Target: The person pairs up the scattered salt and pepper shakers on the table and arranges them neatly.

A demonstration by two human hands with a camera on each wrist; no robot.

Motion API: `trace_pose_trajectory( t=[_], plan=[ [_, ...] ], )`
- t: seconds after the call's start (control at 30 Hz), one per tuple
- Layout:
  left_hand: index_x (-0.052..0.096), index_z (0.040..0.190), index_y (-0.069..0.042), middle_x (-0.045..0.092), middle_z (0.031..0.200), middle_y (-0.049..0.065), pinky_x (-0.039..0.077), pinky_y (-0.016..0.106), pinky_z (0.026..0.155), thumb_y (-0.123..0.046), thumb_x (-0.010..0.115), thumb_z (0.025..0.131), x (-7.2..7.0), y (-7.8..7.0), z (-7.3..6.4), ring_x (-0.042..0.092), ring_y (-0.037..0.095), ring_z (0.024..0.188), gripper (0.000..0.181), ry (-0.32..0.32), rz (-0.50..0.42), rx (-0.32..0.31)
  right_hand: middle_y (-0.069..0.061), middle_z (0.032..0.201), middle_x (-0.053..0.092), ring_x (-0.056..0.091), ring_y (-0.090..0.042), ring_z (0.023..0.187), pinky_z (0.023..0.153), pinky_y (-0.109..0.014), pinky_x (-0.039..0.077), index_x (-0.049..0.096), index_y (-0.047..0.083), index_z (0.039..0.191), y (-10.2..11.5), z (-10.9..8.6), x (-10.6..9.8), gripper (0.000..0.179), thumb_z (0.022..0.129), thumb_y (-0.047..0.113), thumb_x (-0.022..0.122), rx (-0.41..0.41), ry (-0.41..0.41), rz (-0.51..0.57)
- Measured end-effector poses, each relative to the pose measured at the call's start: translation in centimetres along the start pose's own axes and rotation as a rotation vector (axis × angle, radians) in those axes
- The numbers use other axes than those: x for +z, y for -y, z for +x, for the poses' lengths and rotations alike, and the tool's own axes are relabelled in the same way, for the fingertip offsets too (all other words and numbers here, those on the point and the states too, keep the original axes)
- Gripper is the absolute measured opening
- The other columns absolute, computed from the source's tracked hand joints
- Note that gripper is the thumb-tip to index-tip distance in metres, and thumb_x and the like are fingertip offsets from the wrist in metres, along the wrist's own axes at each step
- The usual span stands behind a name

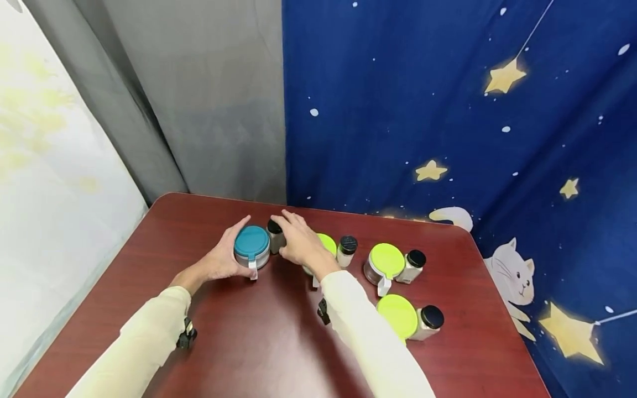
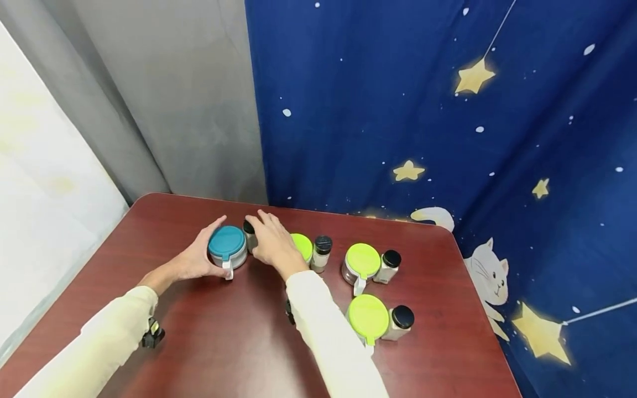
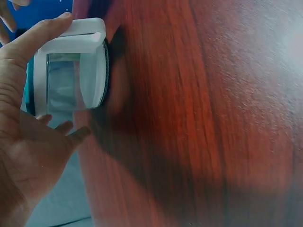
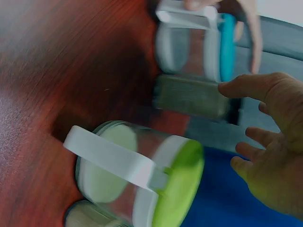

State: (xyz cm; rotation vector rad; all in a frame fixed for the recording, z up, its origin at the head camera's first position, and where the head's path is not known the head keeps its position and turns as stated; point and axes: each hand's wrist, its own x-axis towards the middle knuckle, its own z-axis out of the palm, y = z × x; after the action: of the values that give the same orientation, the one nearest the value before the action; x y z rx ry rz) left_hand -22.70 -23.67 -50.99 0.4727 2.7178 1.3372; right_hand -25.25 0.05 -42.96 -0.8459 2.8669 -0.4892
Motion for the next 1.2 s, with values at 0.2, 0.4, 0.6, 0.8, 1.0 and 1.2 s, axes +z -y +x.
trace_pose_trajectory(
  t=[0.2, 0.4, 0.6, 0.8, 1.0, 1.2],
  plan=[
    [0.025, 0.161, -0.021, 0.031, 0.147, 0.021, 0.040, 0.064, 0.099, -0.017, 0.095, 0.069, 0.1, -0.2, -0.1, 0.040, 0.041, 0.129, 0.116, 0.022, -0.011, -0.043, -0.010, 0.151, 0.041, 0.048, -0.025, 0.131, 0.094, -0.037, 0.051, 0.049, 0.013, 0.149, 0.0, 0.7, 1.9, 0.068, 0.086, 0.001, 0.073, -0.019, -0.057, -0.025],
    [0.027, 0.159, -0.019, 0.028, 0.150, 0.020, 0.039, 0.064, 0.101, -0.017, 0.096, 0.068, 0.3, -0.4, 0.0, 0.039, 0.042, 0.130, 0.114, 0.007, 0.011, -0.031, -0.012, 0.128, 0.051, 0.053, -0.025, 0.115, 0.090, -0.034, 0.052, 0.052, 0.012, 0.132, -0.6, 0.8, 2.1, 0.049, 0.090, 0.013, 0.078, -0.073, -0.151, -0.050],
    [0.031, 0.158, -0.019, 0.033, 0.149, 0.019, 0.041, 0.063, 0.100, -0.019, 0.097, 0.067, 0.8, -0.2, -0.4, 0.042, 0.040, 0.129, 0.113, -0.026, 0.024, -0.008, -0.008, 0.124, 0.058, 0.059, -0.019, 0.109, 0.094, -0.030, 0.050, 0.046, 0.012, 0.129, -1.0, 1.2, 2.2, 0.049, 0.091, 0.008, 0.076, -0.116, -0.067, -0.002],
    [0.034, 0.158, -0.020, 0.036, 0.148, 0.017, 0.042, 0.062, 0.099, -0.020, 0.097, 0.066, 1.0, -0.3, -0.8, 0.045, 0.039, 0.127, 0.111, -0.064, 0.045, -0.008, -0.009, 0.133, 0.056, 0.057, -0.020, 0.118, 0.103, -0.030, 0.043, 0.046, 0.010, 0.146, -1.0, 1.7, 2.0, 0.059, 0.093, 0.005, 0.073, -0.103, 0.004, -0.030],
    [0.036, 0.157, -0.020, 0.036, 0.149, 0.016, 0.043, 0.061, 0.098, -0.023, 0.098, 0.065, 1.1, -0.2, -1.3, 0.046, 0.038, 0.126, 0.111, -0.070, 0.058, -0.003, -0.009, 0.131, 0.058, 0.057, -0.019, 0.117, 0.102, -0.029, 0.043, 0.051, 0.008, 0.146, -0.8, 1.9, 1.8, 0.056, 0.095, 0.011, 0.073, -0.105, 0.049, -0.076],
    [0.037, 0.158, -0.022, 0.035, 0.151, 0.015, 0.043, 0.062, 0.097, -0.025, 0.097, 0.066, 0.8, -0.2, -2.3, 0.046, 0.038, 0.126, 0.109, -0.073, 0.079, -0.003, -0.008, 0.130, 0.060, 0.056, -0.018, 0.115, 0.099, -0.028, 0.045, 0.051, 0.007, 0.147, -0.5, 1.3, 1.6, 0.056, 0.095, 0.013, 0.073, -0.124, 0.067, -0.003]
  ],
)
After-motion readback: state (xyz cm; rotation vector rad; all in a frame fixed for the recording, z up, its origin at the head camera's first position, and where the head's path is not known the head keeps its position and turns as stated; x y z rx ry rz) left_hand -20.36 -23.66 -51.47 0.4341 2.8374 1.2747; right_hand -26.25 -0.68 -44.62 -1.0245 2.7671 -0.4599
